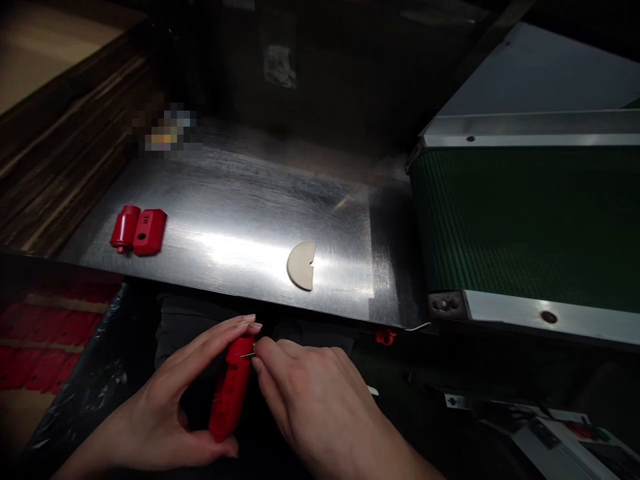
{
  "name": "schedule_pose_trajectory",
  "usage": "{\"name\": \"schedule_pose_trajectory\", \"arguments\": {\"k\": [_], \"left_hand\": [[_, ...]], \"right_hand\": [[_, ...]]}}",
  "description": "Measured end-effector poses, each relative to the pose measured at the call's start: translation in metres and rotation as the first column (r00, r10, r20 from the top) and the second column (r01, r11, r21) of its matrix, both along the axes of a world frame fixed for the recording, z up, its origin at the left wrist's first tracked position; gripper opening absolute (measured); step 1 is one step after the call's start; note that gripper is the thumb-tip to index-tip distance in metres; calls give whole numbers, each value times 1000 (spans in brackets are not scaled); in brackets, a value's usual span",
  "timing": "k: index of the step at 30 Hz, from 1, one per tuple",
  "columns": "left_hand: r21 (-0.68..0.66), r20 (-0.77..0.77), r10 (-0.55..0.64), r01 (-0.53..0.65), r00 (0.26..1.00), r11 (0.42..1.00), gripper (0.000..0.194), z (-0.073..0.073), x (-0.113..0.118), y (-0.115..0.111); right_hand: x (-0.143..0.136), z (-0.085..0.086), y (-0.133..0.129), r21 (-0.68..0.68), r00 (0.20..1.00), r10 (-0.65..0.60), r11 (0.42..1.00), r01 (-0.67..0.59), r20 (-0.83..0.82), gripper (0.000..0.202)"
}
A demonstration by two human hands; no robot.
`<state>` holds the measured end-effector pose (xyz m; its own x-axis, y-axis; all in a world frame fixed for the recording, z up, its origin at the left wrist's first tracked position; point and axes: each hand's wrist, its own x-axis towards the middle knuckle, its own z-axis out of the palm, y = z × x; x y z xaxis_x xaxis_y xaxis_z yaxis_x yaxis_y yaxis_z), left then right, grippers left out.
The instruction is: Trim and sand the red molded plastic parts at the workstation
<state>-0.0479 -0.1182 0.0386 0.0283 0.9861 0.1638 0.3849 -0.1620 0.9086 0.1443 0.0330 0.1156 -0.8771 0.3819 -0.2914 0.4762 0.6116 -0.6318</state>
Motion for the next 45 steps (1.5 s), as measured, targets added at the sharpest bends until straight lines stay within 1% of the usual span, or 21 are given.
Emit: {"name": "schedule_pose_trajectory", "arguments": {"k": [7,10,16,23,26,32,37,40,43,45], "left_hand": [[33,-8,-8,9,1000,999,118,1,-1,-2],[61,-6,-13,13,1000,998,118,0,-1,-3],[69,-26,-30,32,999,997,115,2,-3,-2],[63,-45,-23,25,999,998,116,5,-6,-4],[56,-51,-23,26,998,998,117,4,-7,-6],[31,-71,-30,32,997,999,117,0,-8,-7],[22,-19,-31,32,999,999,122,-1,-7,-6],[-3,13,-20,20,1000,1000,124,0,-6,-6],[-8,37,3,-3,999,1000,126,1,-5,-5],[-8,51,14,-14,999,1000,126,1,-6,-5]], "right_hand": [[-1,5,-4,-85,997,4,996,3,82,35],[-2,8,-4,-99,995,4,995,6,97,37],[-4,11,-4,-110,990,31,994,-16,140,34],[-6,9,-5,-108,990,42,994,-27,135,35],[-6,10,-3,-122,991,56,992,-42,121,36],[-7,9,1,-155,989,79,986,-59,122,30],[-6,8,1,-213,997,52,976,-40,53,32],[-3,6,-1,-252,1000,-8,968,3,-17,34],[-2,1,-5,-255,995,-69,966,47,-78,34],[-1,-3,-7,-237,991,-84,970,56,-108,34]]}}
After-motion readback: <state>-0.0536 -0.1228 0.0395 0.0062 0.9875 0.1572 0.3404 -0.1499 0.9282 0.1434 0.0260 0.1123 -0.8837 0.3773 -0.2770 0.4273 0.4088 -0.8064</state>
